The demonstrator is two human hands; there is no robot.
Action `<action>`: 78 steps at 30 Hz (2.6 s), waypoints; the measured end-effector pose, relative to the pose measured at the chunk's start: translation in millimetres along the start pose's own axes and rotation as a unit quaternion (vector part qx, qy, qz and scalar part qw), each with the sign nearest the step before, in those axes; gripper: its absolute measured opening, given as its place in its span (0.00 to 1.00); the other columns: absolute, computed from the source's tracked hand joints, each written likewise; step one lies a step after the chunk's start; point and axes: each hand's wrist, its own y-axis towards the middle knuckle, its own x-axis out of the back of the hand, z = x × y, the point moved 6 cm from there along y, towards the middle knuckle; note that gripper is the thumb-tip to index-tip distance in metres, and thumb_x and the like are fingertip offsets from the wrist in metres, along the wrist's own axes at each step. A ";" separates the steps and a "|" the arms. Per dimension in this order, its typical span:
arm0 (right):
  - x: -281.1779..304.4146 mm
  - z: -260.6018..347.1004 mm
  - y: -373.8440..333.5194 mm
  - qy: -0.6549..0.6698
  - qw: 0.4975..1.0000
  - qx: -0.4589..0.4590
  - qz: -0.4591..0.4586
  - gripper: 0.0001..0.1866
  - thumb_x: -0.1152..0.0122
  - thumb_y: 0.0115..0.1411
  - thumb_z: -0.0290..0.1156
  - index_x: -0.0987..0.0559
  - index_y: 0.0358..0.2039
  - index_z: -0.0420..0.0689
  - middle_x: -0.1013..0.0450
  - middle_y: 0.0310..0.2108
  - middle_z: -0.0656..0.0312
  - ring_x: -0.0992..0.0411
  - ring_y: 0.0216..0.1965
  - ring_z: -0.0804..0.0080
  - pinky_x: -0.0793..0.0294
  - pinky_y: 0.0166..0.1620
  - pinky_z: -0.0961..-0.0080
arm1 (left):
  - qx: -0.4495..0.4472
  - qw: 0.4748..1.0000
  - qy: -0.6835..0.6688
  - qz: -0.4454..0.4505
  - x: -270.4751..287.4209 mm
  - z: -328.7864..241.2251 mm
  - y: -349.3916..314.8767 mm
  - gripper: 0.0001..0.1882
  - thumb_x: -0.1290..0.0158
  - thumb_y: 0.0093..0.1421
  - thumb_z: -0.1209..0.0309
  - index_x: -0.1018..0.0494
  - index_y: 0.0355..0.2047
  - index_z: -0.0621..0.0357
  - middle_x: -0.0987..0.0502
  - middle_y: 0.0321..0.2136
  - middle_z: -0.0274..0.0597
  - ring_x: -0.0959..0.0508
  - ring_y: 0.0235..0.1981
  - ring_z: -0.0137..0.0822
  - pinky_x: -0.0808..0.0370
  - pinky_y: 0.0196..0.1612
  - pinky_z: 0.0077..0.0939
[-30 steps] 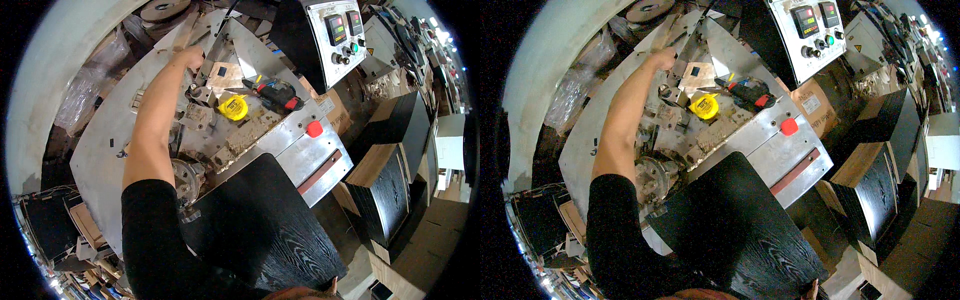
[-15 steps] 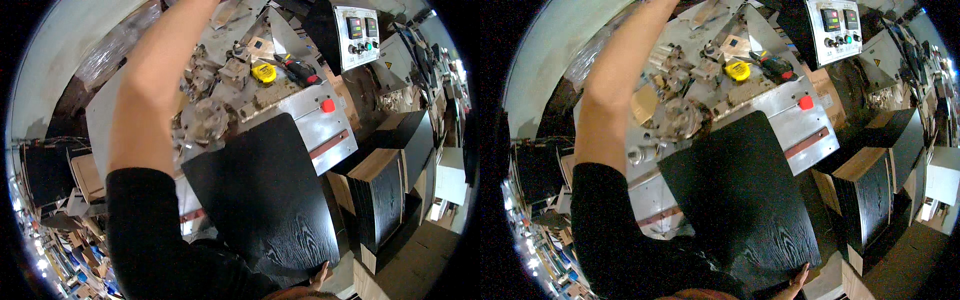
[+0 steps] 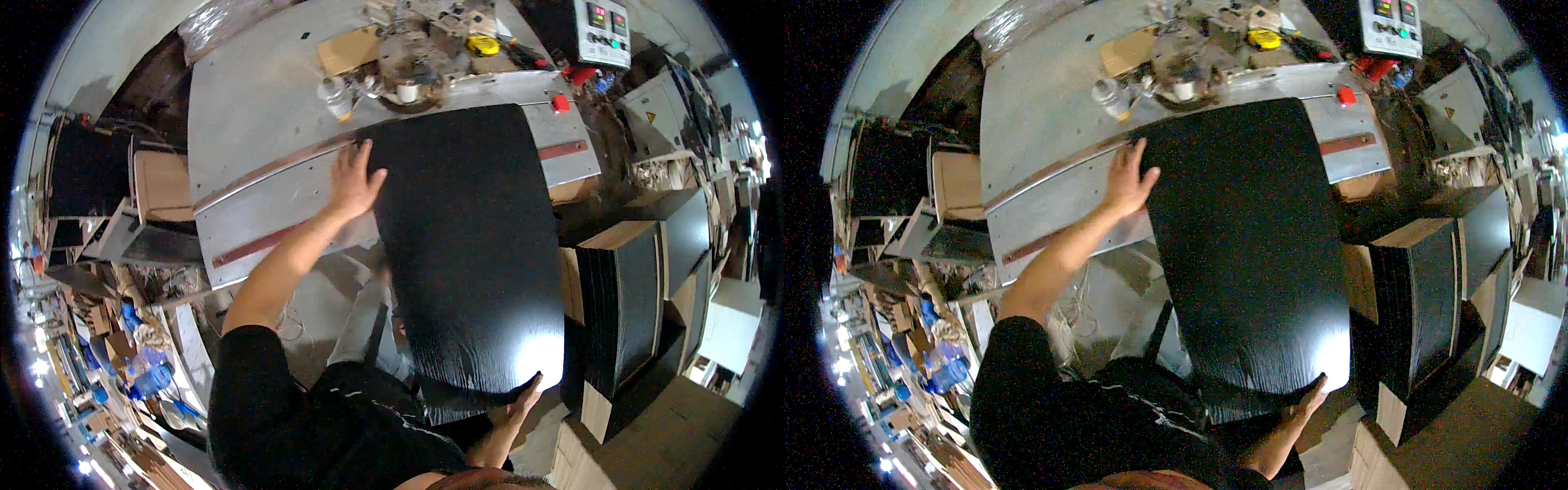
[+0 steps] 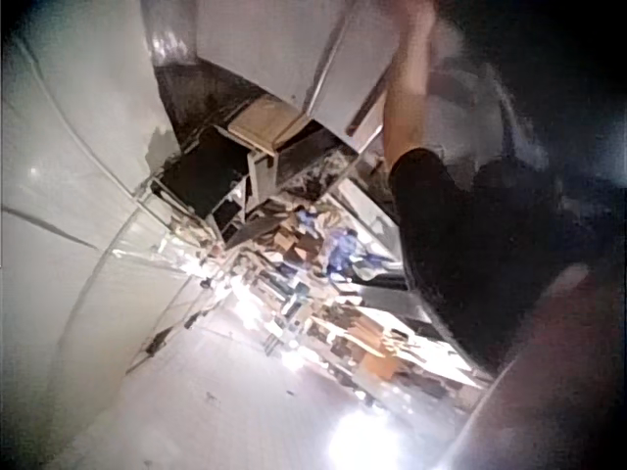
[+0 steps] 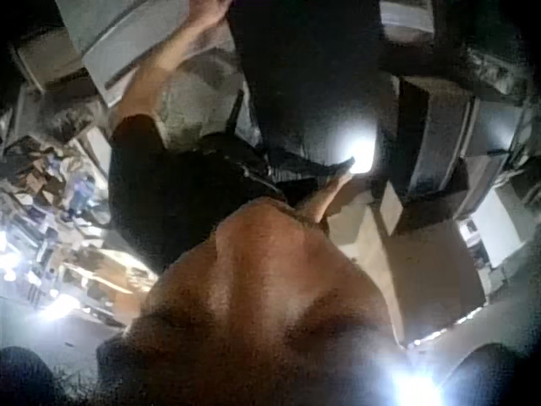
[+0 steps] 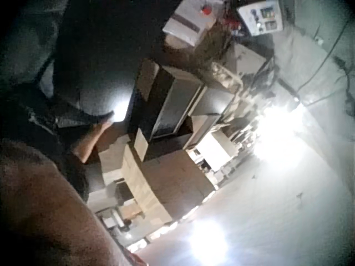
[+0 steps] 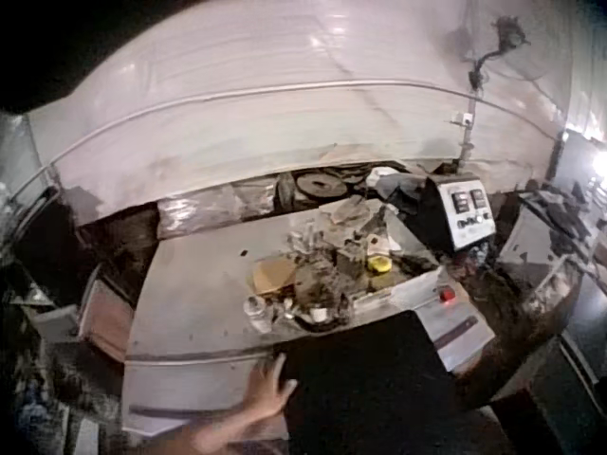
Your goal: The person feeds a black furniture panel into an edge-banding machine, manipulates the machine controls, and then carries the panel to place it onto a stack of similar panels.
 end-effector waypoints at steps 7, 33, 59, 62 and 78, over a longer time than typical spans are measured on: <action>-38.4 27.7 -65.6 0.214 0.963 -0.162 -0.023 0.42 0.50 0.58 0.61 0.34 0.61 0.40 0.33 0.57 0.51 0.35 0.56 0.54 0.37 0.57 0.48 | 0.074 0.996 0.035 -0.031 -16.6 -11.6 -11.3 0.35 0.59 0.67 0.47 0.51 0.70 0.43 0.48 0.66 0.65 0.53 0.69 0.59 0.61 0.67 0.65; -19.1 8.0 -9.7 -0.015 0.999 0.029 -0.026 0.40 0.45 0.59 0.56 0.37 0.63 0.40 0.36 0.59 0.50 0.37 0.57 0.54 0.39 0.59 0.52 | 0.033 0.994 0.068 -0.083 -22.8 -4.1 19.9 0.47 0.55 0.59 0.35 0.50 0.69 0.52 0.45 0.65 0.64 0.51 0.70 0.55 0.61 0.66 0.69; -75.1 13.8 -133.3 -0.032 0.986 0.007 -0.165 0.44 0.39 0.61 0.49 0.49 0.68 0.40 0.45 0.65 0.48 0.41 0.62 0.54 0.41 0.64 0.57 | 0.068 0.993 0.097 -0.029 29.5 70.0 16.2 0.36 0.53 0.62 0.44 0.41 0.66 0.46 0.37 0.55 0.55 0.40 0.58 0.53 0.47 0.58 0.53; -72.8 -17.5 -150.3 -0.008 0.989 0.018 -0.149 0.47 0.38 0.60 0.50 0.52 0.70 0.44 0.46 0.66 0.48 0.42 0.63 0.52 0.40 0.63 0.54 | -0.009 0.988 0.126 -0.090 52.2 83.0 22.1 0.30 0.51 0.64 0.51 0.36 0.63 0.47 0.39 0.57 0.54 0.44 0.62 0.55 0.49 0.61 0.55; -114.9 -64.7 -238.9 0.007 0.985 0.004 -0.175 0.46 0.39 0.59 0.52 0.50 0.69 0.48 0.45 0.66 0.51 0.42 0.63 0.52 0.40 0.62 0.53 | 0.100 0.979 -0.178 0.016 115.4 226.3 54.9 0.29 0.39 0.57 0.55 0.27 0.53 0.62 0.22 0.49 0.50 0.23 0.53 0.42 0.28 0.55 0.33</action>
